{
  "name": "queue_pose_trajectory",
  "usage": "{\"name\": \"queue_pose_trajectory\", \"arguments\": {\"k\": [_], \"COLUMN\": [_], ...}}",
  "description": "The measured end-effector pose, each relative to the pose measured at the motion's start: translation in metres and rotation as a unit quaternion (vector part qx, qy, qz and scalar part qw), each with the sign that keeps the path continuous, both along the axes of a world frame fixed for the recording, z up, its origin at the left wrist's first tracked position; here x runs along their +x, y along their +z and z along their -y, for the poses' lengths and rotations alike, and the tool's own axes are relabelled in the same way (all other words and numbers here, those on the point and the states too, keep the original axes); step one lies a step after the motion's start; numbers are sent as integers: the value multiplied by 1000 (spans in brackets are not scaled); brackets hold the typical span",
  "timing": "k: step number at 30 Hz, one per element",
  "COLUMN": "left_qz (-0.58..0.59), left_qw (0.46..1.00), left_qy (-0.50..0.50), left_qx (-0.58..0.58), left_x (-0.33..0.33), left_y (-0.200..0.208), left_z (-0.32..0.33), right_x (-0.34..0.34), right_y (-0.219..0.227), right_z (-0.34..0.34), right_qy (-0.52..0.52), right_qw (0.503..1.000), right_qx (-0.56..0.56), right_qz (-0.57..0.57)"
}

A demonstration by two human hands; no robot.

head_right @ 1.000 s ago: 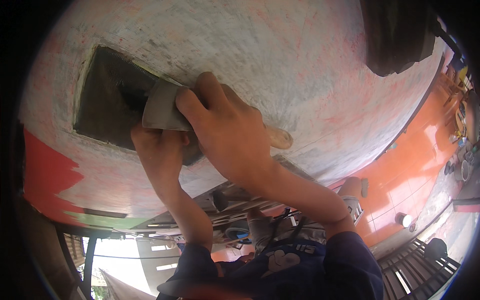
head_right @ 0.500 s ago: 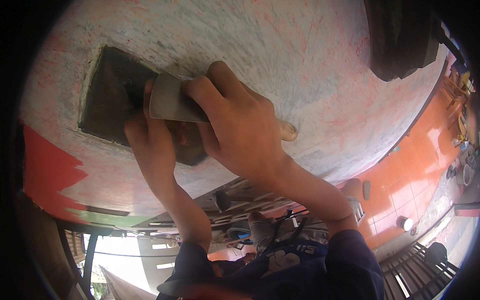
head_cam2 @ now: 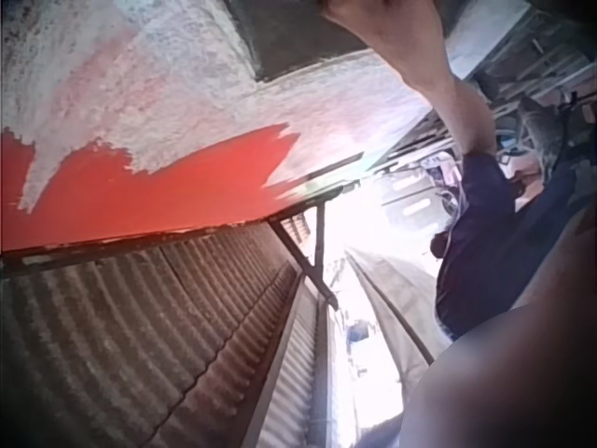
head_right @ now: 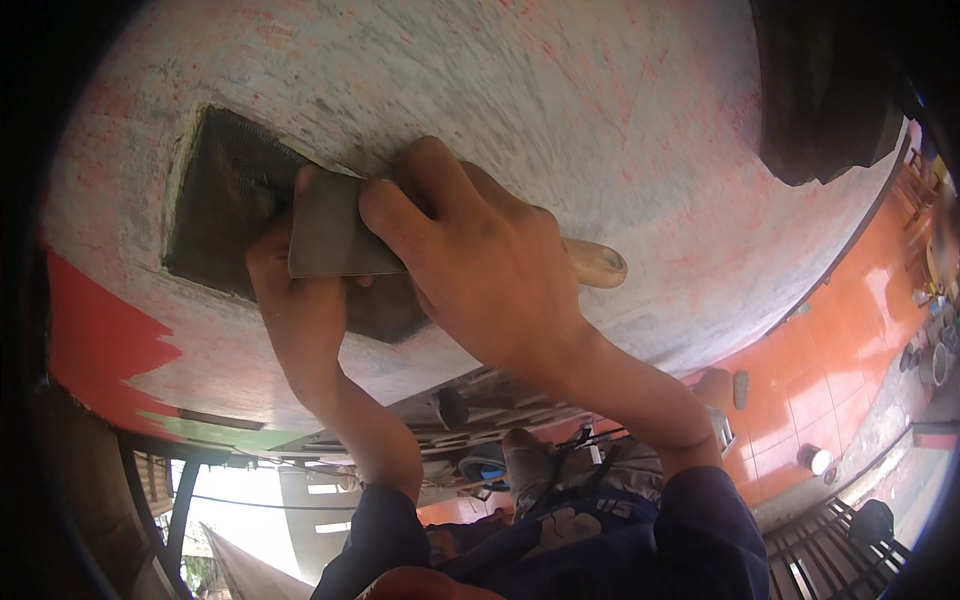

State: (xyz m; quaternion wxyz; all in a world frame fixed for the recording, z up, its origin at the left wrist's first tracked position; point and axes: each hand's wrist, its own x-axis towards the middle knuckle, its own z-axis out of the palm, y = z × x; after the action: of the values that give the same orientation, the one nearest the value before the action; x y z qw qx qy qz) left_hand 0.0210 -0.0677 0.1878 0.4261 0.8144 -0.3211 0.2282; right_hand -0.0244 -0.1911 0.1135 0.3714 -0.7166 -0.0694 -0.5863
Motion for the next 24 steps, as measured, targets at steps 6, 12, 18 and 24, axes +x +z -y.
{"name": "queue_pose_trajectory", "arguments": {"k": [6,12,18,24], "left_qz": [10,11,7,-5], "left_qw": [999,999,999,999], "left_qy": [-35,-36,-40,-46], "left_qx": [-13,-7,-5,-15], "left_x": [6,6,6,1], "left_y": [-1,-3,-2,-1], "left_z": [1,-1,-1,2], "right_x": [-6,-4,-6,-6], "right_y": [3,3,7,19], "right_z": [1,1,4,8], "right_qy": [-10,1,41,80], "right_qw": [999,999,999,996], "right_qx": [-15,-9,15,48], "right_qz": [-49,-38,-21,-9]}}
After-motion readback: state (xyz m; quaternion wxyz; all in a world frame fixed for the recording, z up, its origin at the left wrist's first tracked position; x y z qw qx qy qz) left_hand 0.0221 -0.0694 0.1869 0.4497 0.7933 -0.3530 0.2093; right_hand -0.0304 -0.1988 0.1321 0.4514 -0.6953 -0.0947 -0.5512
